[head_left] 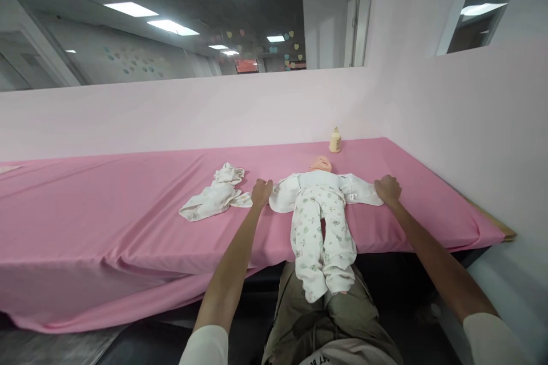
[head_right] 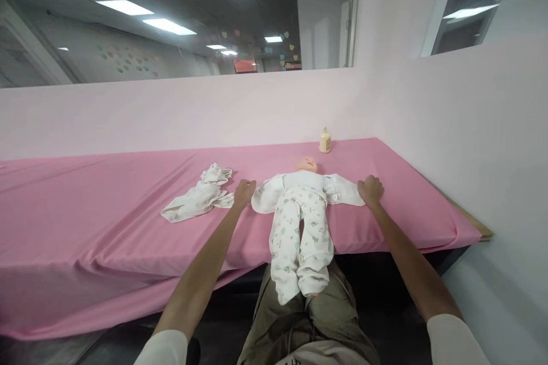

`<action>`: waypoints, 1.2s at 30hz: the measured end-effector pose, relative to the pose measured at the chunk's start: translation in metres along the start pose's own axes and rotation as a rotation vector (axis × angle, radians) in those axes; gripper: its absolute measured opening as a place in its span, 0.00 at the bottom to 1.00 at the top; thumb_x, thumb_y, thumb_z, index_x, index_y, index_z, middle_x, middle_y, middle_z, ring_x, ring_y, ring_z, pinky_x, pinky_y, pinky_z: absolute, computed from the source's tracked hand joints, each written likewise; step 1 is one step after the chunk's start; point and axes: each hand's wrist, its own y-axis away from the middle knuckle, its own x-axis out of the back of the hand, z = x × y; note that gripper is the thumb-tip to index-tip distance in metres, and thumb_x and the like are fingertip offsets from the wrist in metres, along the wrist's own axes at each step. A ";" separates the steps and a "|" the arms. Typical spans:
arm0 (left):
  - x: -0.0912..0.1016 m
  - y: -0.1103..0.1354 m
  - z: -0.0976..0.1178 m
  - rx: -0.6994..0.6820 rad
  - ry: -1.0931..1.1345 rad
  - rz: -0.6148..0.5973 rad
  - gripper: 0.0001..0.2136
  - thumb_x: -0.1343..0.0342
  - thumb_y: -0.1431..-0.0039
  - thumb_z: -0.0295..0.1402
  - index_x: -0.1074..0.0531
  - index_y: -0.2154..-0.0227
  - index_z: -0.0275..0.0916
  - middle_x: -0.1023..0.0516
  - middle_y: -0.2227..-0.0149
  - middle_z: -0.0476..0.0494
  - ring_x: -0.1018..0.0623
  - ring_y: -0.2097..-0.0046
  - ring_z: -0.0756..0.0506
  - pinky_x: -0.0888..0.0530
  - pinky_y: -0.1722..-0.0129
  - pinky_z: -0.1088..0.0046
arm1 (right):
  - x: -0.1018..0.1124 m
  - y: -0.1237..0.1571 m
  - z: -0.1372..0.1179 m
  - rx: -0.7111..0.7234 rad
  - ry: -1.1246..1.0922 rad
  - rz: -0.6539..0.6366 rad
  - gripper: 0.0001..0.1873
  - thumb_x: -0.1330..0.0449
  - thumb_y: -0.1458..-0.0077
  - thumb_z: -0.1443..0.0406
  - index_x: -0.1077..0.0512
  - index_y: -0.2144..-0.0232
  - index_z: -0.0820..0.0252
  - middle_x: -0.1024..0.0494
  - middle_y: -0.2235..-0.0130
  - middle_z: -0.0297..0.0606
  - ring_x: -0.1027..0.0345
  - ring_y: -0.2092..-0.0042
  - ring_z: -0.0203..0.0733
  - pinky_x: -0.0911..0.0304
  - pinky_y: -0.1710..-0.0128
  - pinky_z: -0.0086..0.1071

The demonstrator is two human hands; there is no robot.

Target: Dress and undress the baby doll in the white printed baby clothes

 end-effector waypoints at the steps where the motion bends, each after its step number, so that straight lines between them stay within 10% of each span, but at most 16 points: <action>1: -0.002 -0.001 0.006 -0.003 0.011 -0.005 0.19 0.54 0.39 0.40 0.33 0.49 0.38 0.23 0.51 0.35 0.23 0.50 0.38 0.30 0.55 0.65 | -0.001 0.004 -0.013 0.087 0.020 0.054 0.16 0.48 0.47 0.65 0.28 0.58 0.67 0.27 0.53 0.55 0.33 0.51 0.54 0.41 0.53 0.42; 8: -0.031 0.013 0.041 -0.320 -0.061 -0.199 0.22 0.57 0.35 0.50 0.35 0.47 0.43 0.24 0.48 0.42 0.27 0.46 0.42 0.35 0.47 0.65 | -0.033 0.064 -0.148 0.809 -0.018 -0.182 0.15 0.51 0.42 0.64 0.29 0.57 0.61 0.25 0.53 0.45 0.36 0.49 0.46 0.43 0.47 0.36; 13: -0.044 0.024 0.037 -0.438 -0.206 -0.061 0.20 0.65 0.31 0.41 0.28 0.62 0.41 0.22 0.56 0.41 0.24 0.53 0.42 0.34 0.55 0.66 | -0.064 0.098 -0.209 0.965 0.362 -0.376 0.21 0.45 0.45 0.64 0.31 0.49 0.65 0.29 0.46 0.49 0.38 0.44 0.50 0.45 0.44 0.39; 25: -0.054 0.037 0.019 -0.531 -0.412 0.149 0.15 0.60 0.33 0.30 0.28 0.55 0.38 0.24 0.53 0.36 0.27 0.51 0.38 0.38 0.55 0.61 | -0.091 0.116 -0.233 0.767 0.549 -0.445 0.26 0.49 0.42 0.69 0.36 0.41 0.65 0.34 0.40 0.53 0.45 0.38 0.58 0.53 0.41 0.50; 36: -0.045 0.037 0.011 -0.283 -0.335 0.111 0.23 0.69 0.30 0.38 0.28 0.56 0.37 0.22 0.56 0.35 0.25 0.53 0.38 0.36 0.53 0.59 | -0.073 0.101 -0.218 0.760 0.498 -0.423 0.27 0.47 0.43 0.66 0.40 0.40 0.55 0.39 0.38 0.50 0.48 0.38 0.58 0.49 0.44 0.52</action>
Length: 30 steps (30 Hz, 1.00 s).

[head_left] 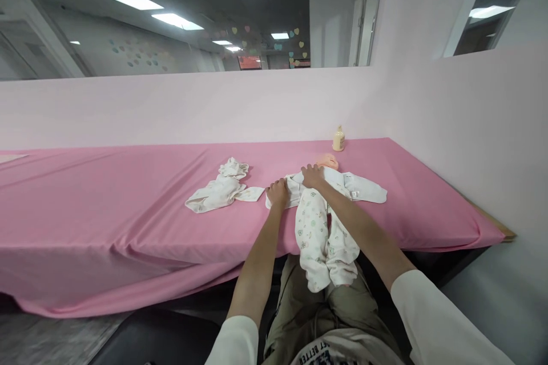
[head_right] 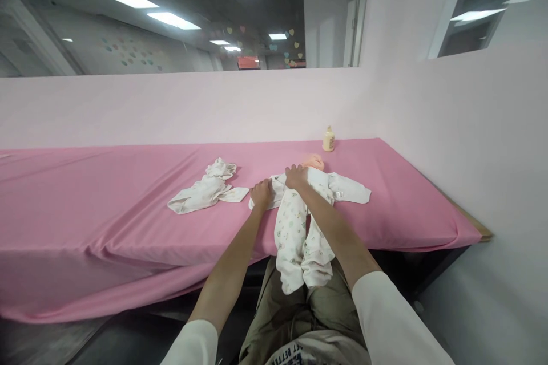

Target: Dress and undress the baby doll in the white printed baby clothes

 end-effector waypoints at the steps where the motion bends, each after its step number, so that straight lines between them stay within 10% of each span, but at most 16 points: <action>1: 0.001 0.000 -0.001 0.021 0.007 -0.023 0.23 0.69 0.30 0.38 0.28 0.55 0.37 0.22 0.56 0.34 0.24 0.53 0.37 0.35 0.53 0.59 | 0.002 0.001 0.004 -0.003 -0.006 0.004 0.29 0.46 0.43 0.64 0.41 0.40 0.56 0.39 0.38 0.50 0.48 0.38 0.58 0.49 0.44 0.52; 23: 0.001 0.002 -0.008 0.076 0.042 -0.079 0.20 0.64 0.32 0.33 0.26 0.55 0.36 0.24 0.53 0.32 0.29 0.48 0.36 0.36 0.49 0.58 | 0.011 0.003 0.020 -0.064 -0.021 0.016 0.27 0.49 0.43 0.69 0.40 0.40 0.57 0.38 0.40 0.50 0.47 0.39 0.59 0.50 0.44 0.52; 30: -0.003 0.002 -0.010 0.056 0.062 -0.061 0.18 0.62 0.33 0.31 0.26 0.55 0.35 0.24 0.54 0.33 0.29 0.48 0.36 0.37 0.48 0.59 | -0.001 -0.003 0.000 0.238 0.254 0.058 0.24 0.48 0.41 0.68 0.36 0.43 0.59 0.36 0.39 0.51 0.47 0.39 0.56 0.54 0.41 0.50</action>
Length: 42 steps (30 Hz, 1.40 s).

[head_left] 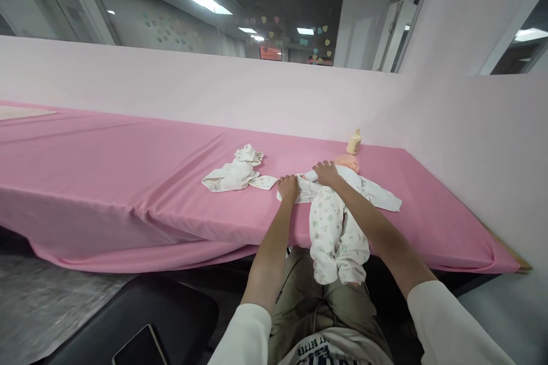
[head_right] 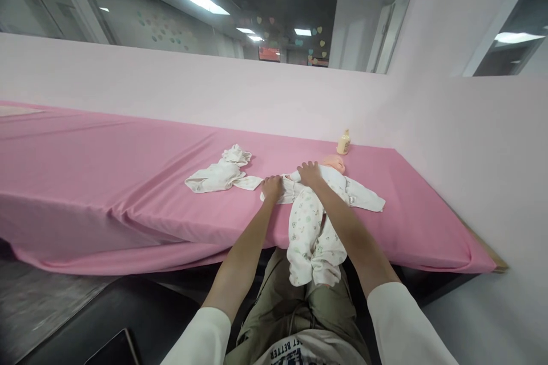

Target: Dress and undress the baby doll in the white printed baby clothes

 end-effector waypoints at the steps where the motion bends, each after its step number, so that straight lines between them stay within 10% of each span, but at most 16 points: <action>1: 0.000 0.000 0.000 -0.003 0.003 0.000 0.18 0.61 0.33 0.31 0.26 0.55 0.35 0.24 0.54 0.33 0.29 0.48 0.36 0.37 0.48 0.59 | -0.002 -0.001 -0.006 0.035 0.014 0.003 0.23 0.49 0.41 0.70 0.35 0.43 0.58 0.35 0.40 0.49 0.46 0.39 0.54 0.55 0.41 0.48; 8: 0.000 0.000 -0.003 -0.009 0.026 -0.001 0.19 0.63 0.32 0.33 0.26 0.55 0.36 0.24 0.54 0.33 0.29 0.48 0.37 0.38 0.48 0.60 | -0.011 -0.007 -0.037 0.119 0.106 0.032 0.22 0.53 0.41 0.73 0.32 0.47 0.61 0.29 0.46 0.49 0.38 0.45 0.49 0.53 0.42 0.45; 23: -0.002 -0.001 -0.002 0.006 0.029 0.030 0.21 0.64 0.31 0.33 0.25 0.55 0.35 0.23 0.54 0.32 0.29 0.49 0.36 0.37 0.49 0.58 | -0.006 -0.006 -0.022 -0.156 0.010 0.277 0.19 0.53 0.36 0.65 0.35 0.45 0.60 0.31 0.48 0.55 0.41 0.49 0.55 0.48 0.49 0.48; 42: 0.005 -0.003 -0.004 0.015 -0.109 0.011 0.19 0.62 0.31 0.37 0.26 0.54 0.36 0.22 0.53 0.35 0.25 0.49 0.38 0.33 0.50 0.63 | -0.006 0.018 -0.036 0.028 -0.271 0.394 0.16 0.51 0.37 0.67 0.30 0.50 0.62 0.27 0.50 0.50 0.36 0.49 0.51 0.47 0.46 0.44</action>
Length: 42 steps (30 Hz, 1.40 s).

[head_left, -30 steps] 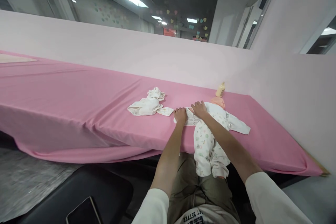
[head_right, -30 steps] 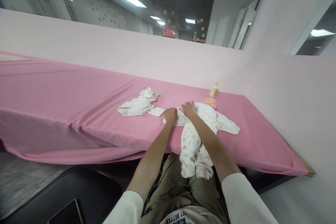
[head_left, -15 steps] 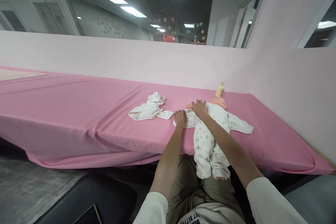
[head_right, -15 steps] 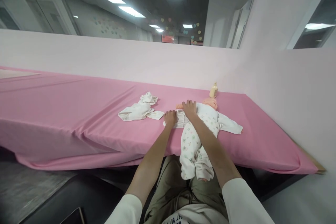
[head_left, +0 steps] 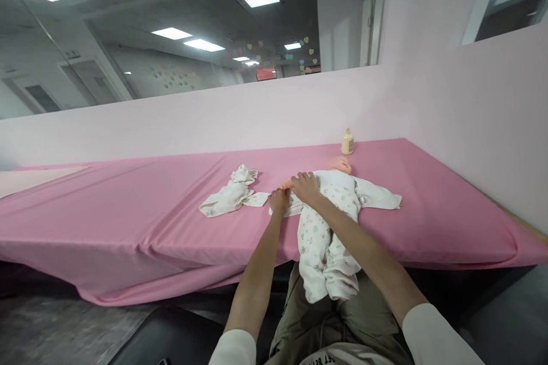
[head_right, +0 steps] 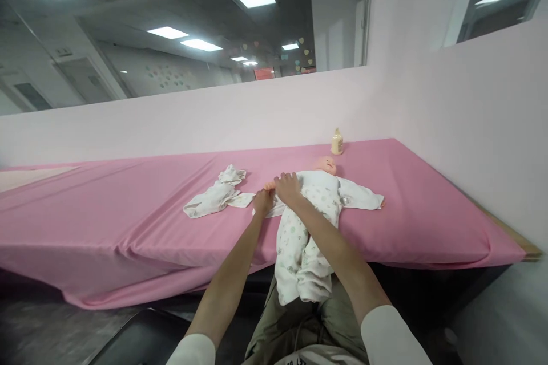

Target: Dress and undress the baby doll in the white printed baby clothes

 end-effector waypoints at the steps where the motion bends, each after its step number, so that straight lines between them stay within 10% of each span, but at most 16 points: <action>1: 0.001 0.000 0.000 -0.004 -0.006 0.002 0.20 0.62 0.31 0.37 0.26 0.53 0.36 0.22 0.52 0.35 0.25 0.48 0.38 0.33 0.50 0.62 | 0.006 0.007 0.002 -0.010 -0.053 0.026 0.16 0.50 0.37 0.65 0.30 0.50 0.61 0.27 0.50 0.49 0.35 0.49 0.51 0.46 0.46 0.44; 8: 0.010 -0.003 0.005 -0.013 -0.036 -0.027 0.20 0.62 0.32 0.37 0.26 0.54 0.34 0.22 0.54 0.31 0.25 0.49 0.36 0.32 0.50 0.58 | 0.035 0.085 0.052 -0.230 -0.508 0.254 0.16 0.48 0.38 0.61 0.29 0.51 0.58 0.26 0.49 0.42 0.34 0.47 0.45 0.43 0.45 0.40; 15: 0.012 -0.006 0.008 0.022 -0.039 -0.059 0.20 0.62 0.32 0.36 0.27 0.52 0.32 0.23 0.51 0.30 0.26 0.47 0.35 0.34 0.48 0.57 | 0.017 0.150 0.124 -0.433 -0.622 0.344 0.16 0.48 0.39 0.59 0.28 0.55 0.60 0.24 0.53 0.44 0.32 0.50 0.48 0.39 0.48 0.42; 26: 0.006 -0.004 0.005 0.006 -0.014 -0.031 0.20 0.63 0.32 0.36 0.26 0.56 0.36 0.21 0.53 0.35 0.24 0.50 0.37 0.33 0.51 0.60 | -0.018 0.130 0.133 -0.555 -0.449 0.464 0.16 0.50 0.40 0.60 0.27 0.58 0.63 0.25 0.55 0.47 0.34 0.52 0.48 0.41 0.48 0.40; 42: 0.004 0.001 0.003 -0.002 0.154 -0.010 0.20 0.61 0.34 0.36 0.25 0.59 0.32 0.22 0.56 0.32 0.25 0.50 0.36 0.34 0.48 0.59 | 0.018 0.165 0.204 -1.097 -0.001 0.246 0.25 0.52 0.39 0.55 0.26 0.55 0.70 0.26 0.53 0.57 0.34 0.49 0.58 0.43 0.51 0.46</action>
